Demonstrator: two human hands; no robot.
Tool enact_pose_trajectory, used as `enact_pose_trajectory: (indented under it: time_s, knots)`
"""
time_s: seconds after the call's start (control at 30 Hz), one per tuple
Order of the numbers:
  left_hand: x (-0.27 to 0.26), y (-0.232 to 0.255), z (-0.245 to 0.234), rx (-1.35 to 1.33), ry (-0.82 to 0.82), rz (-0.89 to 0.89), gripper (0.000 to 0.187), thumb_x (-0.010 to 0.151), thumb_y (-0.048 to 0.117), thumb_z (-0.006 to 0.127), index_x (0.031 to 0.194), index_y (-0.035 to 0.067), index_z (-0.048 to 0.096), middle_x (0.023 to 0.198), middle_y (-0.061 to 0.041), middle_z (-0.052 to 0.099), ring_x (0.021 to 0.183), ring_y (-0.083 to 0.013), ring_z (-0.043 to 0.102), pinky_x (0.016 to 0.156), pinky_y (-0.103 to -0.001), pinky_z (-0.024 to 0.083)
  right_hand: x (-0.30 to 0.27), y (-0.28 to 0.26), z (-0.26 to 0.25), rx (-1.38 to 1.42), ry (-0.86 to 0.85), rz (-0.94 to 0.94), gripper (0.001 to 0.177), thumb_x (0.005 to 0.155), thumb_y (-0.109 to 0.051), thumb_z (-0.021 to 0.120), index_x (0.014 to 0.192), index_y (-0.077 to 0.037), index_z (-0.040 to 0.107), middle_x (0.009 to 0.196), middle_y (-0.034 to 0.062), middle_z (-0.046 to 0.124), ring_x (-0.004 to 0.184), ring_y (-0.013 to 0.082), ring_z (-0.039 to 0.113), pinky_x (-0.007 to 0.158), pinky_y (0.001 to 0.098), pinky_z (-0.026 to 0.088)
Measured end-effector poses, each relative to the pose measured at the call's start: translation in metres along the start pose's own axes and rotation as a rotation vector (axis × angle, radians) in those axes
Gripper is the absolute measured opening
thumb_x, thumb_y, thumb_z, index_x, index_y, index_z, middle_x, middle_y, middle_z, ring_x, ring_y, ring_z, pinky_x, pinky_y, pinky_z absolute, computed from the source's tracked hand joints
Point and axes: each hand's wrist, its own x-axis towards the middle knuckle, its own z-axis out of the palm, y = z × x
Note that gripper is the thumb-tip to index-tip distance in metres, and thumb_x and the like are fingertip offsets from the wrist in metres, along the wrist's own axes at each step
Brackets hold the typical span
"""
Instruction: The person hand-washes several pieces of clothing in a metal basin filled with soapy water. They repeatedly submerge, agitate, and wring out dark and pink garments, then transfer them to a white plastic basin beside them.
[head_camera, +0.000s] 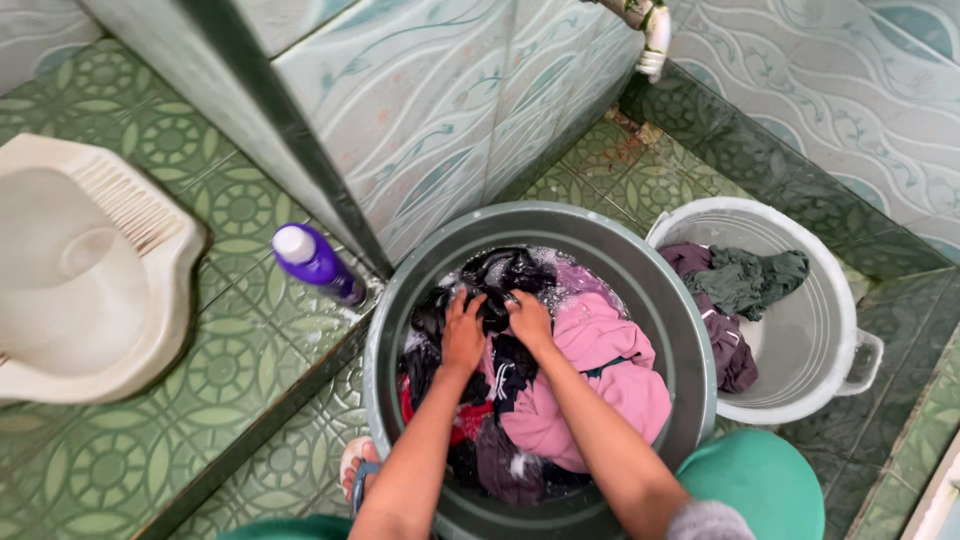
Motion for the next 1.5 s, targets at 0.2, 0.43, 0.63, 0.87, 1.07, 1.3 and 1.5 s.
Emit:
enact_pose_trajectory:
  time_s: [0.2, 0.43, 0.63, 0.87, 1.07, 1.3, 1.5]
  knots:
    - [-0.047, 0.071, -0.051, -0.164, 0.002, -0.386, 0.026, 0.099, 0.018, 0.058, 0.124, 0.014, 0.065, 0.123, -0.021, 0.065, 0.117, -0.0401, 0.061, 0.102, -0.046, 0.048, -0.142, -0.054, -0.043, 0.83, -0.281, 0.468, 0.025, 0.102, -0.033, 0.064, 0.097, -0.009, 0.061, 0.084, 0.0149, 0.058, 0.07, 0.0365, 0.057, 0.065, 0.0514, 0.043]
    - [-0.145, 0.114, -0.027, -0.476, 0.023, -0.526, 0.036, 0.094, 0.036, 0.059, 0.117, 0.008, 0.062, 0.106, -0.023, 0.072, 0.102, -0.0427, 0.069, 0.091, -0.05, 0.052, -0.12, -0.059, -0.043, 1.045, -0.011, 0.592, 0.037, 0.087, -0.034, 0.076, 0.115, -0.011, 0.069, 0.108, 0.0083, 0.072, 0.089, 0.0215, 0.068, 0.078, 0.0389, 0.053]
    - [-0.154, 0.104, -0.104, -1.435, -0.462, -0.865, 0.04, 0.077, 0.04, 0.065, 0.108, 0.015, 0.061, 0.097, -0.008, 0.071, 0.087, -0.0323, 0.07, 0.075, -0.059, 0.056, -0.156, -0.117, -0.109, 0.289, -0.024, 0.27, 0.041, 0.091, -0.037, 0.079, 0.096, 0.003, 0.074, 0.087, 0.0184, 0.077, 0.077, 0.0222, 0.07, 0.074, 0.0381, 0.055]
    - [-0.107, 0.064, -0.036, -1.459, 0.029, -0.818, 0.041, 0.089, 0.039, 0.058, 0.104, 0.003, 0.068, 0.094, -0.013, 0.072, 0.083, -0.0275, 0.069, 0.075, -0.047, 0.055, -0.248, -0.224, -0.175, 0.112, -0.023, -0.239, 0.046, 0.095, -0.047, 0.056, 0.098, -0.005, 0.075, 0.084, 0.0242, 0.072, 0.079, 0.0427, 0.069, 0.067, 0.0506, 0.052]
    - [-0.14, 0.105, -0.042, -0.873, 0.386, -0.739, 0.046, 0.103, 0.035, 0.048, 0.097, -0.005, 0.07, 0.089, -0.019, 0.074, 0.078, -0.0268, 0.067, 0.076, -0.042, 0.05, -0.173, -0.092, -0.075, -0.085, -0.138, 0.334, 0.061, 0.101, -0.052, 0.047, 0.095, 0.003, 0.073, 0.092, 0.0273, 0.073, 0.089, 0.0403, 0.07, 0.079, 0.0499, 0.052]
    - [-0.161, 0.138, -0.074, -0.779, -0.02, -0.603, 0.053, 0.101, 0.044, 0.051, 0.104, -0.006, 0.068, 0.096, -0.023, 0.073, 0.085, -0.0282, 0.065, 0.083, -0.044, 0.051, -0.125, -0.027, -0.043, 1.207, -0.312, 0.346, 0.038, 0.095, -0.033, 0.067, 0.117, -0.002, 0.069, 0.105, 0.0125, 0.073, 0.094, 0.0257, 0.068, 0.082, 0.0416, 0.053]
    - [-0.119, 0.051, -0.064, -1.015, -0.195, -0.929, 0.069, 0.095, 0.06, 0.063, 0.118, -0.004, 0.056, 0.108, -0.02, 0.064, 0.091, -0.0284, 0.061, 0.086, -0.047, 0.05, -0.202, -0.148, -0.125, 0.221, 0.162, -0.387, 0.04, 0.086, -0.026, 0.075, 0.115, 0.0, 0.069, 0.113, 0.0217, 0.072, 0.106, 0.0372, 0.07, 0.091, 0.0428, 0.055]
